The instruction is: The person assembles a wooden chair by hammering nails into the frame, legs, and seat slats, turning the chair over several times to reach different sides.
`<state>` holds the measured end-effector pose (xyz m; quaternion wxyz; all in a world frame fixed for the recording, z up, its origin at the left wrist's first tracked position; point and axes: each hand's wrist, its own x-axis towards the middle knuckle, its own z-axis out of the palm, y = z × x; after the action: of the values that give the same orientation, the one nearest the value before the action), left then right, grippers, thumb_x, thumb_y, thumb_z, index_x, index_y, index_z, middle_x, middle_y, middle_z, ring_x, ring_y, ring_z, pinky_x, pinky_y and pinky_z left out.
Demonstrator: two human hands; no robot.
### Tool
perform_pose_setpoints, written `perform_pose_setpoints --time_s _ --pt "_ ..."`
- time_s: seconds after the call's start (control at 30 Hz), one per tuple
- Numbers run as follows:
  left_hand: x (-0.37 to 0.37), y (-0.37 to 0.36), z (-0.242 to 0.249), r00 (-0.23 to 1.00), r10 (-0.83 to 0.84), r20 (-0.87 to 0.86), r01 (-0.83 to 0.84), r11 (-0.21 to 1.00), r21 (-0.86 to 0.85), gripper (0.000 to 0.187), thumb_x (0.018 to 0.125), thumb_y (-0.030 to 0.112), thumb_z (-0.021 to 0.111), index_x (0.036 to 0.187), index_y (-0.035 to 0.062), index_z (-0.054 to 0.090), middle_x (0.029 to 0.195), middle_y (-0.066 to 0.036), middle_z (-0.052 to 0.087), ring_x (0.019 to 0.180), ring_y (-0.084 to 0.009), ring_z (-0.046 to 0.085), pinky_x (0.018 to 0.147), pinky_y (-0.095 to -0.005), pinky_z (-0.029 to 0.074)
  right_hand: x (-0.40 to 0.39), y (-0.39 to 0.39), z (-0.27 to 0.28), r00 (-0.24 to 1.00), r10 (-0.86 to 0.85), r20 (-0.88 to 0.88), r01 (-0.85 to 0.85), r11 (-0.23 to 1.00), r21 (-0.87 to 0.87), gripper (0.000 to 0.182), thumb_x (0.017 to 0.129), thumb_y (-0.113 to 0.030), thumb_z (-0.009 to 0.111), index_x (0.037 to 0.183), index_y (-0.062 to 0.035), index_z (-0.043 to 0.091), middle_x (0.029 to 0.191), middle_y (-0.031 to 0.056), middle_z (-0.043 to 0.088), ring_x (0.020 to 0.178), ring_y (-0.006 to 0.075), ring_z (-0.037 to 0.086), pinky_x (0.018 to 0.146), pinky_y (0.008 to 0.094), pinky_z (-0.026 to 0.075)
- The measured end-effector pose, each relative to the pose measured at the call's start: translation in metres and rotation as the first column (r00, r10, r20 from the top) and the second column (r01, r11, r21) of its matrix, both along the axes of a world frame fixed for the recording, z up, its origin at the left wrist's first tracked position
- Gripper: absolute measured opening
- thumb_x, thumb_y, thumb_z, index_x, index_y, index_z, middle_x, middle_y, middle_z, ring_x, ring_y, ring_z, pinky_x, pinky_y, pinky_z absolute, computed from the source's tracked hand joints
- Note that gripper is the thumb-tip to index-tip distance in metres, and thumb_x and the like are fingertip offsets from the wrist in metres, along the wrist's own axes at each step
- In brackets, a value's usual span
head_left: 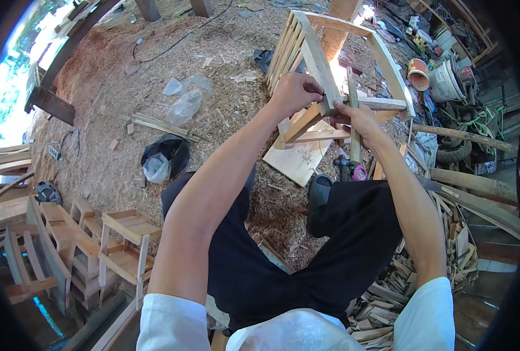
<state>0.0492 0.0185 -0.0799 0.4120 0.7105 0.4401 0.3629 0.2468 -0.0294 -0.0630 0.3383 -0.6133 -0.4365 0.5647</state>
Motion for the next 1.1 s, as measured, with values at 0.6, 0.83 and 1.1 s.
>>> perform_pose_setpoints --time_s 0.6,0.83,1.1 --pt "-0.002 0.0 -0.001 0.999 -0.034 0.014 0.034 0.999 0.013 0.019 0.075 0.012 0.076 0.09 0.0018 0.072 0.081 -0.007 0.071 0.078 -0.0119 0.067 0.072 -0.0261 0.052 0.0 0.001 0.0 0.999 0.034 0.038 -0.035 0.999 0.015 0.028 0.091 -0.024 0.063 0.1 0.0028 0.065 0.088 0.0071 0.068 0.076 0.0125 0.063 0.064 0.025 0.047" --pt "-0.002 -0.001 -0.011 0.997 -0.019 0.081 0.022 0.999 -0.039 0.023 0.075 0.011 0.075 0.095 0.0003 0.07 0.087 -0.007 0.071 0.081 -0.0111 0.066 0.076 -0.0258 0.052 -0.004 0.0 0.006 1.0 0.012 0.026 -0.012 1.0 0.007 0.032 0.088 -0.021 0.066 0.1 0.0084 0.065 0.089 0.0112 0.068 0.077 0.0148 0.064 0.072 0.0266 0.051" --pt "-0.004 0.001 -0.011 0.999 -0.014 0.042 0.017 0.997 -0.07 0.023 0.076 0.01 0.074 0.096 -0.0013 0.069 0.087 -0.007 0.07 0.081 -0.0115 0.066 0.076 -0.0257 0.053 -0.003 0.0 0.005 0.999 0.01 0.034 -0.01 1.0 0.024 0.035 0.087 -0.022 0.067 0.098 0.0108 0.065 0.088 0.0121 0.068 0.076 0.0155 0.064 0.071 0.0271 0.051"
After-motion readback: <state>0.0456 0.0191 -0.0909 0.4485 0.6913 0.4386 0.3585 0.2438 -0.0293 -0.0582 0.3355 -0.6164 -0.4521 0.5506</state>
